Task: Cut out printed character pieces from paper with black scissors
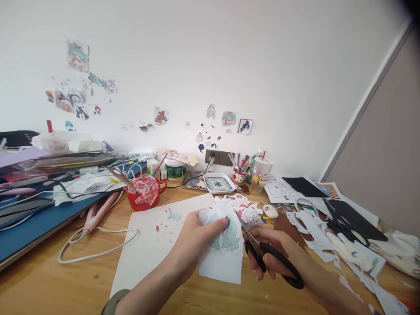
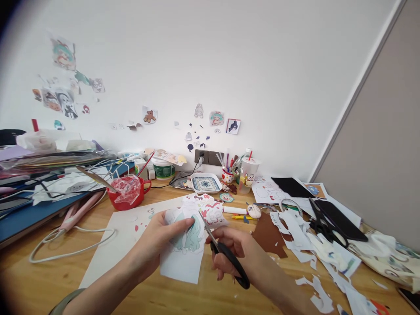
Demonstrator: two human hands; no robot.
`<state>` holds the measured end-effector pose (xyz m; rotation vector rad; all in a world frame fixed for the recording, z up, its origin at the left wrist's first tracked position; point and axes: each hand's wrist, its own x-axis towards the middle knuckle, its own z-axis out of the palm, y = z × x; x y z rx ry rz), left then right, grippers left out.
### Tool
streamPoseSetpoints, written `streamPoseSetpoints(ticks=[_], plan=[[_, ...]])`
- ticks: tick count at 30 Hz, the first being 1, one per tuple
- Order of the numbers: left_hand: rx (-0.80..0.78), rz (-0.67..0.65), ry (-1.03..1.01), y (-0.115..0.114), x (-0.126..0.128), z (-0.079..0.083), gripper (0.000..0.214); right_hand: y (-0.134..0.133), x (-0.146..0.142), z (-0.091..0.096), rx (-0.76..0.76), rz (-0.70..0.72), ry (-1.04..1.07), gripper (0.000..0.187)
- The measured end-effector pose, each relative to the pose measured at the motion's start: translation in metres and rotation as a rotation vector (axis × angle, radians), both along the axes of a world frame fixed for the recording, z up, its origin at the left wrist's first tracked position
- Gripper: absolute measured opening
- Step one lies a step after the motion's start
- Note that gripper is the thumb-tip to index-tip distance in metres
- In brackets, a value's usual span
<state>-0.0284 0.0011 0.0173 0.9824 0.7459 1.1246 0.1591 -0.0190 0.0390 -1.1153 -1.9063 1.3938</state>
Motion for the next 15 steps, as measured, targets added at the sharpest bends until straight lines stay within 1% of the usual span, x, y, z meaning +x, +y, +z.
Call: streamPoseSetpoints(ticks=[3,6,8,12,15], plan=[[0.007,-0.001,-0.009,0.0,0.0002,-0.0001,0.018,0.001,-0.0025,-0.0005,-0.03,-0.03,0.0,0.03],[0.009,0.001,-0.017,0.0001,-0.0002,0.0,0.017,0.0011,-0.0056,0.0011,-0.074,-0.068,-0.025,0.025],[0.003,0.01,-0.017,-0.0001,-0.0005,0.0001,0.016,0.001,-0.0062,0.0015,-0.076,-0.072,-0.024,0.026],[-0.019,0.035,0.002,-0.0007,-0.0005,0.0003,0.015,0.0022,-0.0036,-0.0014,-0.038,-0.025,0.011,0.031],[-0.026,0.036,0.005,-0.0006,-0.0001,0.0002,0.016,0.0037,-0.0016,-0.0036,-0.02,-0.004,0.018,0.031]])
